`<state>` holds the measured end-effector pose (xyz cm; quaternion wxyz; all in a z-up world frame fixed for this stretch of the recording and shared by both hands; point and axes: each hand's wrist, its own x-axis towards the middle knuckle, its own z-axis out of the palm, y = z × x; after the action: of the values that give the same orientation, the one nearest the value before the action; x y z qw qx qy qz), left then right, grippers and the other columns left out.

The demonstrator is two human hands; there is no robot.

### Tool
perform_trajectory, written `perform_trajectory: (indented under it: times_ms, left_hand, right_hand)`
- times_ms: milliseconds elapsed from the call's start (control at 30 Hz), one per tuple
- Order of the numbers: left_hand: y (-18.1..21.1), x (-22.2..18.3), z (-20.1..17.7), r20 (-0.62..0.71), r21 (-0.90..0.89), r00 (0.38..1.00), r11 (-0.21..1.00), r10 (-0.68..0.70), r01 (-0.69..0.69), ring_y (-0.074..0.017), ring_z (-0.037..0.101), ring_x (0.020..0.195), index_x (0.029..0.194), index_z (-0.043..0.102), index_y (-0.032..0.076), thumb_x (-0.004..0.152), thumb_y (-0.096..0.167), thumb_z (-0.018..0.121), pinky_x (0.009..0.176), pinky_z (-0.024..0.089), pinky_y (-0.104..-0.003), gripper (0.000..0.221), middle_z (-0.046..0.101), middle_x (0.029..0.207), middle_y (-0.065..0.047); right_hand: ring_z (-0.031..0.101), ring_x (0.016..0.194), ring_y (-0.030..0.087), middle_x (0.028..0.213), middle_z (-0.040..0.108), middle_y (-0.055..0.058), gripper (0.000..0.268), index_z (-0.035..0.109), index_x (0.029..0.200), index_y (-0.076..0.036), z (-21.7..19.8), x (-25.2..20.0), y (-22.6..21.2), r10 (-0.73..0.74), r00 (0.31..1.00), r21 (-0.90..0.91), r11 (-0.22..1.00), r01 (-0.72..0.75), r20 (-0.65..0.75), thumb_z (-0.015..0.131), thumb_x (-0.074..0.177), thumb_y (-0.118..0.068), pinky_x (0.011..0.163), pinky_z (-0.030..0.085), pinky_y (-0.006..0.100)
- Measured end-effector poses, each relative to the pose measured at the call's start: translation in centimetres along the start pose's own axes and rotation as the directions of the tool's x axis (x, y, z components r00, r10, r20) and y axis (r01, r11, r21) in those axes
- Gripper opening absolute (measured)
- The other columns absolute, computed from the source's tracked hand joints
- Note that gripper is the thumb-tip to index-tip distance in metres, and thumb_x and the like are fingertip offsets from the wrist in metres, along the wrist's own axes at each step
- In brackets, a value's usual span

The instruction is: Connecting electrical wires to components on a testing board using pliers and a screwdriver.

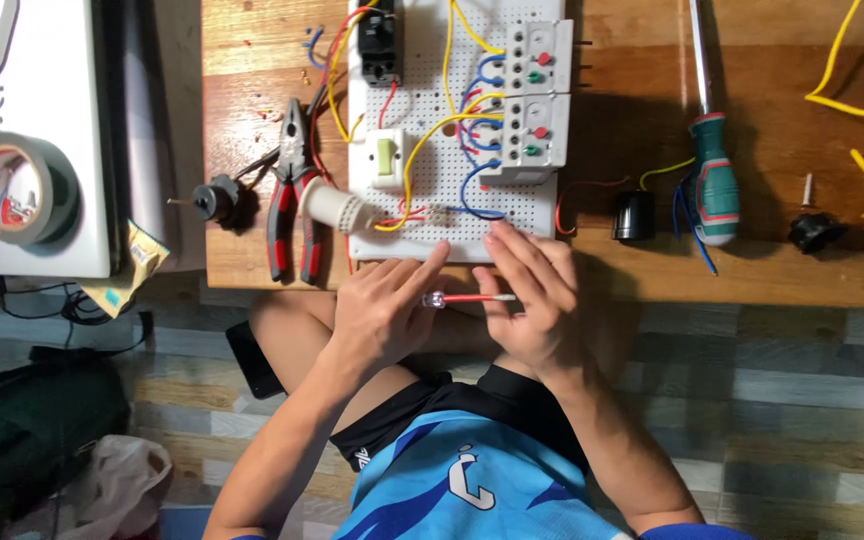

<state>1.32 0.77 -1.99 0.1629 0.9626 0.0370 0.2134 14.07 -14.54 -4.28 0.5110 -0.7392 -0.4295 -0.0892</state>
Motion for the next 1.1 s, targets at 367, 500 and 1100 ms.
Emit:
perform_trajectory:
  times_ms: [367, 500, 1100]
  left_hand:
    - [0.6, 1.6, -1.0, 0.047, -0.087, 0.997, 0.994, -0.056, 0.060, -0.0275, 0.067, 0.060, 0.121, 0.074, -0.001, 0.088, 0.009, 0.071, 0.058, 0.055, -0.033, 0.035, 0.067, 0.071, -0.011]
    - [0.7, 1.6, -0.9, 0.046, -0.085, 0.996, 0.993, -0.072, 0.076, -0.0293, 0.069, 0.061, 0.121, 0.074, -0.004, 0.088, 0.006, 0.071, 0.057, 0.056, -0.035, 0.034, 0.068, 0.072, -0.013]
    - [0.0, -4.5, -8.3, 0.118, -0.797, 0.559, 0.258, -0.821, 0.547, -0.0030, 0.050, 0.063, 0.112, 0.077, 0.003, 0.093, 0.025, 0.072, 0.058, 0.042, -0.018, 0.029, 0.063, 0.065, 0.000]
  right_hand:
    - [0.063, 0.090, 0.029, 0.134, 0.071, 0.016, 0.034, 0.074, 0.125, -0.002, -1.0, 1.2, -0.1, 0.031, 0.994, -0.005, 1.000, -0.030, 0.106, 0.075, 0.095, -0.017, 0.080, 0.050, 0.036]
    - [0.066, 0.096, 0.031, 0.128, 0.073, 0.015, 0.030, 0.075, 0.118, -0.001, -1.6, 1.4, 0.2, -0.054, 0.992, 0.000, 0.999, 0.055, 0.113, 0.076, 0.094, -0.017, 0.086, 0.053, 0.041]
    - [0.072, 0.076, 0.034, 0.092, 0.077, 0.020, 0.007, 0.077, 0.092, 0.005, -5.9, -0.3, -1.0, -0.052, 0.998, 0.157, 0.986, 0.046, 0.032, 0.078, 0.090, -0.001, 0.076, 0.058, 0.041]
